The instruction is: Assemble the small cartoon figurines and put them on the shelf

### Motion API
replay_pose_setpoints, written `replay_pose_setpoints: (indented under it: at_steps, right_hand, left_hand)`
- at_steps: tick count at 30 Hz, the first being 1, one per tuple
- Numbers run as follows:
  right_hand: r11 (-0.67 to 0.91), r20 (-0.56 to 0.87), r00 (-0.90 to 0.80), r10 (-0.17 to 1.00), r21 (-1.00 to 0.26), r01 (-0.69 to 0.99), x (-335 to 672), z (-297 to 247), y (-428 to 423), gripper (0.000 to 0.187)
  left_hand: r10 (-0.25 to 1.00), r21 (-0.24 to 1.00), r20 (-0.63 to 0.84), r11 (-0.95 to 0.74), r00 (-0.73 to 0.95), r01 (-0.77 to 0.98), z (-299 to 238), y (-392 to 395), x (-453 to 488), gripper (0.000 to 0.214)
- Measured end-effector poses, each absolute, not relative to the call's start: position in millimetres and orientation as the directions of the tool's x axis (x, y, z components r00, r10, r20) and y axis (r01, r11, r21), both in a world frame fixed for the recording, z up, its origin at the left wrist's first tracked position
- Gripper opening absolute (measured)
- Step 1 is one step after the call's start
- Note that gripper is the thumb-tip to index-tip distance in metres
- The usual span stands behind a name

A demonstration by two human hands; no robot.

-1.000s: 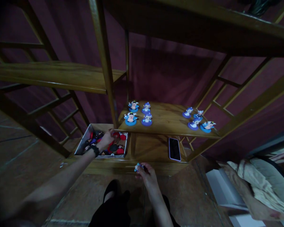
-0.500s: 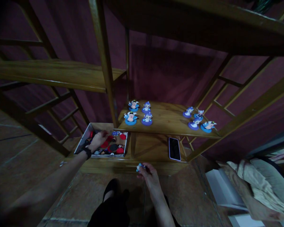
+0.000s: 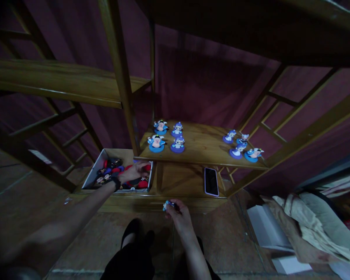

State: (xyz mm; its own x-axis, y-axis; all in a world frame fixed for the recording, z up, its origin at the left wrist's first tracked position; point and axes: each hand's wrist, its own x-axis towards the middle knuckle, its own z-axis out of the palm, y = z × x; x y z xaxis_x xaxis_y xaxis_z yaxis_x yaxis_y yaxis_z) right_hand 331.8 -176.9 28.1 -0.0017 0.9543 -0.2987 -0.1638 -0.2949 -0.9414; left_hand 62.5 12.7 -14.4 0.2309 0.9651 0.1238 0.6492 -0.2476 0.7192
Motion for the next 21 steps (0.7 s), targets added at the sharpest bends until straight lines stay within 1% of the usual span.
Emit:
replay_pose_setpoints:
  at_steps: [2,5,7,11,15,18,21]
  right_hand:
    - [-0.292,-0.294,-0.010,0.956,-0.942,-0.165,331,28,-176,0.041]
    - [-0.303,-0.305,-0.015,0.952,-0.941,-0.152,332,28,-175,0.041]
    - [-0.298,-0.301,0.000,0.954,-0.943,-0.146,333,28,-174,0.041]
    - [-0.282,-0.287,0.017,0.958,-0.949,-0.138,335,29,-175,0.039]
    - [-0.301,-0.306,0.020,0.952,-0.944,-0.135,334,31,-175,0.040]
    - [-0.300,-0.305,0.027,0.952,-0.946,-0.120,335,31,-175,0.040]
    - [-0.291,-0.294,0.018,0.956,-0.952,-0.100,337,29,-175,0.039]
  left_hand:
    - [0.961,0.639,0.117,-0.265,0.249,0.722,-13,12,54,0.025]
    - [0.988,0.545,0.046,-0.148,0.146,0.826,-11,12,30,0.012]
    - [0.994,0.522,0.013,-0.101,0.110,0.847,-12,11,14,0.010]
    - [0.993,0.528,0.093,-0.115,0.078,0.841,-14,3,-3,0.015]
    - [0.985,0.556,0.160,-0.146,0.067,0.818,-13,-10,-6,0.020]
    - [0.987,0.577,0.146,-0.141,0.068,0.805,-11,-18,-10,0.021]
    - [0.995,0.610,0.066,-0.100,0.076,0.786,-11,-23,-16,0.020]
